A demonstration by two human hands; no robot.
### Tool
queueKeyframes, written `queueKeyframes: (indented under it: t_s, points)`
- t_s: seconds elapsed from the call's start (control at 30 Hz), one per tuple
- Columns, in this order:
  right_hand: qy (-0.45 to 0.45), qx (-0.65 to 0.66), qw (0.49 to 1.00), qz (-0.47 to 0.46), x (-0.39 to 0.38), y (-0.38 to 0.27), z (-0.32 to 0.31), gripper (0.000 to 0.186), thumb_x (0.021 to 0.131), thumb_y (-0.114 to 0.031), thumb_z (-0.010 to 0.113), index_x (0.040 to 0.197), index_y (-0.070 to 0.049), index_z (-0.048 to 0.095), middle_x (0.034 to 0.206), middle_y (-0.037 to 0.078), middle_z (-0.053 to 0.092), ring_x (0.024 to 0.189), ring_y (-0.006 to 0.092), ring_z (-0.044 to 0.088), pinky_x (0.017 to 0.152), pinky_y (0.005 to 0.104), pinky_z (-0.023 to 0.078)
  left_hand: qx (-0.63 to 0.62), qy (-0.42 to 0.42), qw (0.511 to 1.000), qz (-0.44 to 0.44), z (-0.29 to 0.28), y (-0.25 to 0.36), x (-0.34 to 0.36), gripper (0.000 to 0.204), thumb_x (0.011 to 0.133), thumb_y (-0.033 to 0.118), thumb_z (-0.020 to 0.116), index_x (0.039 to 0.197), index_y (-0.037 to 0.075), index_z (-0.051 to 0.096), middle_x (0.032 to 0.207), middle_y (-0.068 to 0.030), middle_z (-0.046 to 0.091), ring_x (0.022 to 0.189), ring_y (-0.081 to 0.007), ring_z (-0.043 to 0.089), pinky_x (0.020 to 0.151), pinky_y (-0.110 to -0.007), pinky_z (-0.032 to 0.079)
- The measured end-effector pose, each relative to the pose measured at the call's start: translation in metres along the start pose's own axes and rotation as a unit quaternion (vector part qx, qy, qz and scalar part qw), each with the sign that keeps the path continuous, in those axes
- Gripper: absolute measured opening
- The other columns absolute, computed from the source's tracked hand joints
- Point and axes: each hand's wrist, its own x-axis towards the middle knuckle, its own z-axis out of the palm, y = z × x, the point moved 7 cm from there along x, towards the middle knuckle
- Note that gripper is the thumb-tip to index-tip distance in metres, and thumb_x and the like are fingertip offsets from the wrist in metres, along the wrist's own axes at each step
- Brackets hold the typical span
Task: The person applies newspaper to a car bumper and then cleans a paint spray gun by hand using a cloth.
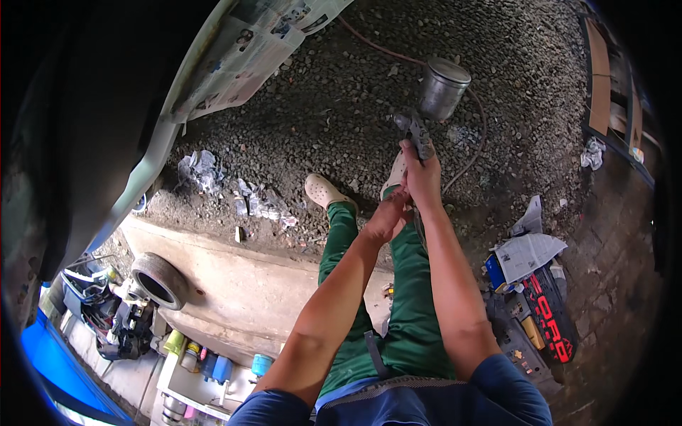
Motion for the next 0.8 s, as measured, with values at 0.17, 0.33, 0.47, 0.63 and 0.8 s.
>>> queueKeyframes:
  t_s: [0.17,0.33,0.47,0.63,0.8]
  points:
    - [0.058,0.049,0.997,-0.026,-0.002,0.000,-0.026,0.021,0.097,-0.024,0.060,0.104,-0.004,0.060,0.070,0.001,0.060,0.042,0.0053,0.042,0.038,0.0248,0.033,0.058,-0.012,0.997,-0.039,0.010,-0.013,0.005,0.028,0.102,0.031,0.048,0.126,0.018,0.056,0.098,0.0087,0.055,0.080,-0.0055,0.047,0.069,-0.026,0.042]
    - [0.083,0.040,0.996,0.011,-0.006,0.004,-0.056,0.030,0.095,-0.029,0.064,0.114,-0.006,0.060,0.062,0.001,0.053,0.046,0.0085,0.048,0.043,0.0283,0.038,0.052,-0.007,0.997,-0.061,0.026,-0.026,0.009,0.027,0.102,0.031,0.049,0.122,0.016,0.058,0.105,0.0060,0.060,0.090,-0.0075,0.055,0.079,-0.031,0.048]
    - [0.093,0.061,0.994,0.002,-0.006,-0.002,-0.071,0.029,0.095,-0.030,0.063,0.111,-0.006,0.059,0.059,0.001,0.052,0.044,0.0085,0.048,0.041,0.0280,0.038,0.053,-0.047,0.994,-0.087,0.026,-0.037,0.018,0.033,0.100,0.024,0.049,0.131,0.012,0.050,0.120,-0.0014,0.061,0.107,-0.0151,0.059,0.094,-0.037,0.046]
    - [0.104,0.075,0.991,0.033,-0.001,0.005,-0.087,0.028,0.094,-0.030,0.064,0.110,-0.006,0.060,0.059,0.001,0.052,0.045,0.0082,0.048,0.041,0.0277,0.038,0.070,-0.039,0.990,-0.112,0.032,-0.047,0.028,0.031,0.099,0.022,0.050,0.128,0.010,0.052,0.119,-0.0023,0.062,0.107,-0.0153,0.060,0.094,-0.037,0.047]
    - [0.113,0.060,0.989,0.070,0.010,0.012,-0.092,0.030,0.094,-0.031,0.064,0.113,-0.007,0.061,0.066,0.004,0.059,0.050,0.0114,0.053,0.047,0.0299,0.043,0.090,-0.034,0.990,-0.100,0.032,-0.047,0.035,0.030,0.099,0.022,0.051,0.127,0.010,0.053,0.120,-0.0024,0.062,0.109,-0.0157,0.060,0.093,-0.037,0.049]
